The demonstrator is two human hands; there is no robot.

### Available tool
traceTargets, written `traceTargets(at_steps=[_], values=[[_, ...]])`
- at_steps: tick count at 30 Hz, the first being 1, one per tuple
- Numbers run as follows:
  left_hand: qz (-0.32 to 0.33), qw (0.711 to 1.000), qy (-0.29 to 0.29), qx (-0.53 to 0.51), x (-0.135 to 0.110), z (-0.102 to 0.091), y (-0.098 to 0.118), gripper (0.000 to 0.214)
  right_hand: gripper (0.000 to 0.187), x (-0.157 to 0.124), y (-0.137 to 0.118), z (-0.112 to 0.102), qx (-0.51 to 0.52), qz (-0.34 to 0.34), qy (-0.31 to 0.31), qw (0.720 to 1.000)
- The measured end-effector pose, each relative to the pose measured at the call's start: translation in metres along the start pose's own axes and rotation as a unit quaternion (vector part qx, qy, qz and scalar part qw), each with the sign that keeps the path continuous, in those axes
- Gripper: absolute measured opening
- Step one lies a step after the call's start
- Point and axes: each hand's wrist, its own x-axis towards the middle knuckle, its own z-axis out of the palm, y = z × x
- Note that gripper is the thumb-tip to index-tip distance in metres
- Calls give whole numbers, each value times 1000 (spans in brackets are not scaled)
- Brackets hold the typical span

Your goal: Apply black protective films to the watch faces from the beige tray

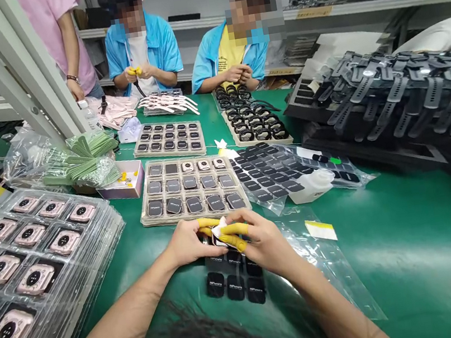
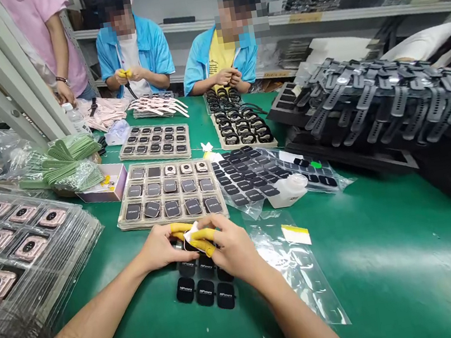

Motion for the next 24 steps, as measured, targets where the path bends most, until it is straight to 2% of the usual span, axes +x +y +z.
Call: traceTargets(at_steps=[3, 6, 9, 12, 14, 16, 20, 22, 24], values=[[7, 999, 18, 47, 0, 2, 2, 58, 13, -2, 5, 3, 0, 15, -10, 1000], [12, 997, 19, 74, 0, 3, 2, 54, 13, -1, 8, 2, -38, 25, 22, 999], [3, 996, 48, 75, 1, 4, -1, 57, 11, 0, 10, 3, -48, -4, 31, 998], [15, 996, 37, 76, 1, 4, -3, 56, 9, 0, 13, 7, -25, -41, 22, 999], [16, 996, 31, 76, 2, 5, -3, 52, 9, 0, 13, 10, -53, -29, 59, 996], [11, 996, 50, 77, 2, 5, -2, 51, 8, 0, 12, 13, -82, -13, 90, 993], [14, 997, 44, 69, 1, 6, -2, 53, 10, 0, 9, 19, -79, -37, 81, 993], [15, 998, 37, 57, -1, 5, -2, 53, 14, -1, 14, 15, -130, -16, 104, 986], [28, 998, 46, 45, -2, 3, -1, 55, 18, -3, 25, 0, -206, 30, 123, 970]])
